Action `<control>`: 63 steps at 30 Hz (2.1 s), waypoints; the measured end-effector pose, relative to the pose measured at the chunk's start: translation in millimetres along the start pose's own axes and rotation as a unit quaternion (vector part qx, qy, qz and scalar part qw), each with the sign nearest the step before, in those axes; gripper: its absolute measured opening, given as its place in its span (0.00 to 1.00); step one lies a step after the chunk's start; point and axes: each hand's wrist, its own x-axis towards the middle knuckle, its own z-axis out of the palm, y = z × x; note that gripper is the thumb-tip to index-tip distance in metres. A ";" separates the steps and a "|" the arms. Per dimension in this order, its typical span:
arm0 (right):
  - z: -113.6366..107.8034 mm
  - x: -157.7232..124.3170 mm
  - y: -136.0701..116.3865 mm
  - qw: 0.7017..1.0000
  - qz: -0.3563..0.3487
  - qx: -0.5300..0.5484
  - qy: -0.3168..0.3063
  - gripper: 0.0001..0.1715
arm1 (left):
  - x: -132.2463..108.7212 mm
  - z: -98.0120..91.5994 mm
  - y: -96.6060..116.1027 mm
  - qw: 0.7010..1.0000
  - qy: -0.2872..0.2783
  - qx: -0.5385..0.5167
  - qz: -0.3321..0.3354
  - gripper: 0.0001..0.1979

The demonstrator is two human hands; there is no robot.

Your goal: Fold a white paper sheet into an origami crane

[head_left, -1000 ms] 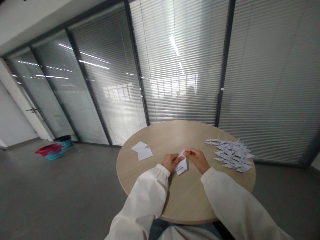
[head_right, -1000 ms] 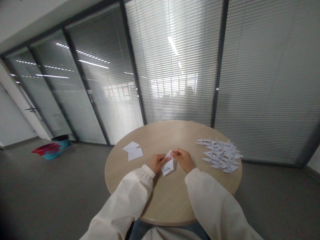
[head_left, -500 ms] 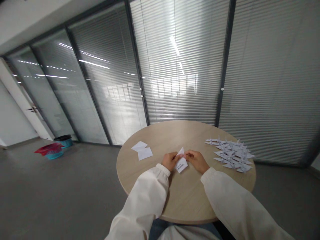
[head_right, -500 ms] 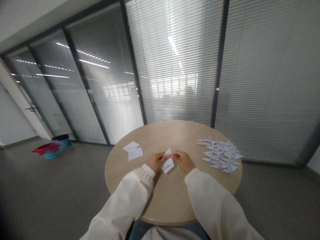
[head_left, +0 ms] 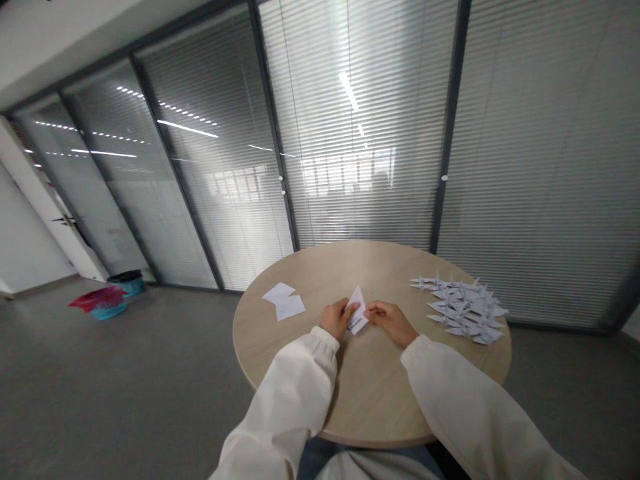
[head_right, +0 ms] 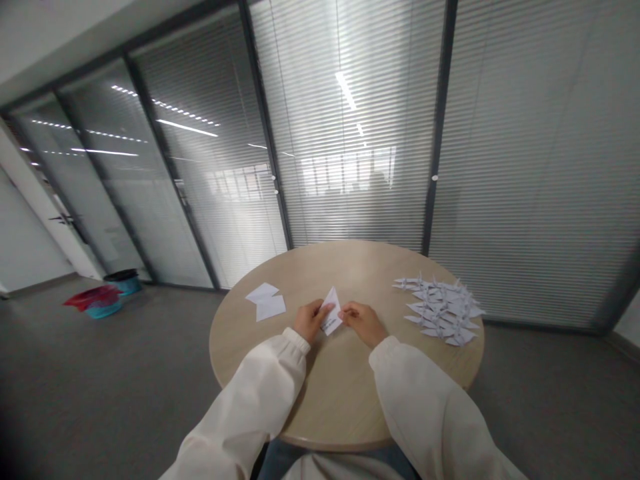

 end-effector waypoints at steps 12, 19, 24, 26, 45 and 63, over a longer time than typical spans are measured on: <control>-5.2 3.6 7.4 0.996 -0.011 -0.051 0.078 0.16 | -2.8 2.7 3.0 0.982 -0.037 -0.182 -0.041 0.22; -8.5 5.8 11.8 0.989 -0.002 -0.076 0.130 0.17 | -2.8 5.7 0.5 0.971 -0.044 -0.236 -0.003 0.32; -7.4 5.8 10.5 0.989 0.000 -0.072 0.128 0.15 | -2.5 5.3 -1.4 0.972 -0.048 -0.228 0.008 0.29; -7.0 6.1 10.8 0.989 0.002 -0.068 0.128 0.14 | -2.6 5.1 -1.6 0.973 -0.050 -0.226 0.012 0.28; -5.7 4.4 8.2 0.992 0.000 -0.070 0.107 0.13 | -2.3 8.7 -5.2 0.982 -0.015 -0.188 0.023 0.22; -1.2 0.9 6.6 0.993 0.004 -0.097 0.068 0.13 | 0.3 2.0 -6.2 0.993 0.050 -0.102 -0.016 0.13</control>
